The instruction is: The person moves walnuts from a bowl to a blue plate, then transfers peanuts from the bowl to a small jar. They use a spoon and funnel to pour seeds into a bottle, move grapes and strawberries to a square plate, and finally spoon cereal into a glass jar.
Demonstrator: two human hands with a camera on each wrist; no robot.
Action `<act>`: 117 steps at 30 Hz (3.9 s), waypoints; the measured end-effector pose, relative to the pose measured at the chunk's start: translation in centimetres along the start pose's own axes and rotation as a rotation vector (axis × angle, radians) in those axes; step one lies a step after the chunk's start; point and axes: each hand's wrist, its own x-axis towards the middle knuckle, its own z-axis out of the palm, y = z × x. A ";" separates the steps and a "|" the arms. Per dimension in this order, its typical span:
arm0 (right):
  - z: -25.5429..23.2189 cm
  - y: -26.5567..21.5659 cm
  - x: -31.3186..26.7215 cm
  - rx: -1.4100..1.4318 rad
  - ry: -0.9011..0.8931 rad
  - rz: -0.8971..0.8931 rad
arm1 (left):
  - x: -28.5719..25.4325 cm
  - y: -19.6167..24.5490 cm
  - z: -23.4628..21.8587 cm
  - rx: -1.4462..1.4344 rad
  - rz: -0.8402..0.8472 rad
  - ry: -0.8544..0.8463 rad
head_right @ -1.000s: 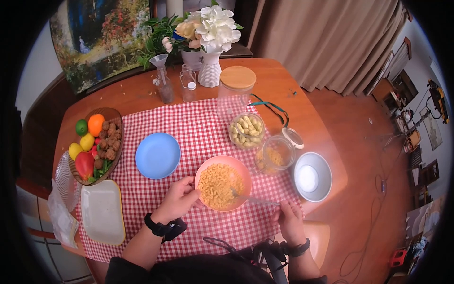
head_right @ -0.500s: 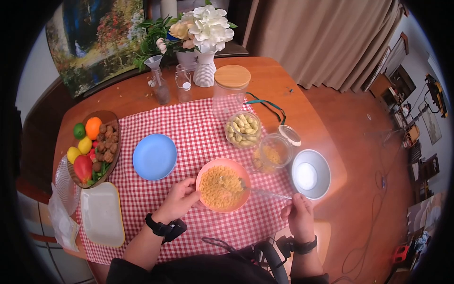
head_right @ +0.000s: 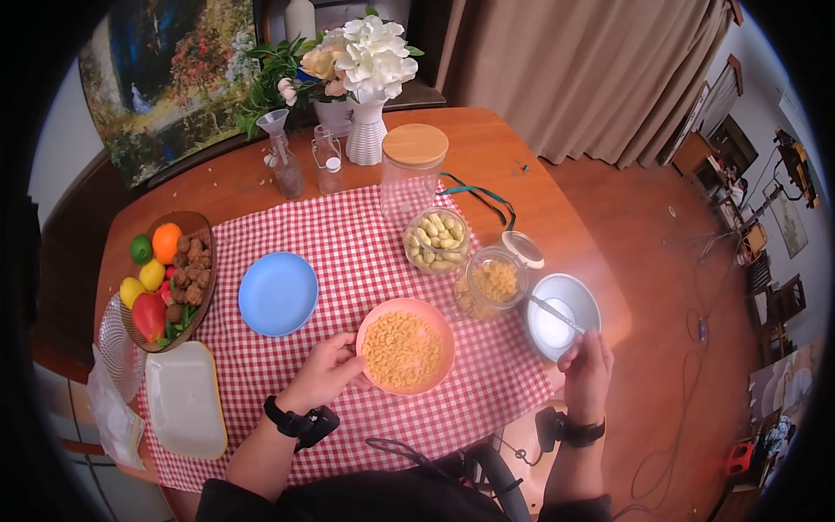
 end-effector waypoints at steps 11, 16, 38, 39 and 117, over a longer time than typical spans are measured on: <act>1.6 0.2 -2.3 -0.805 0.063 -0.653 | -0.1 -0.2 -0.1 -0.057 0.017 0.006; 2.1 2.0 -5.1 -0.622 -0.104 -0.436 | -0.1 -0.1 -0.2 -0.075 0.044 0.026; 2.5 7.3 -6.9 -0.425 -0.347 0.354 | -0.8 0.1 -0.3 -0.051 0.062 0.121; 2.4 7.5 -6.6 -0.330 -0.331 0.363 | -0.7 0.0 -0.3 -0.051 0.063 0.121; 3.5 4.2 -4.7 -0.560 -0.471 0.199 | -1.8 2.7 -1.6 0.008 0.057 0.148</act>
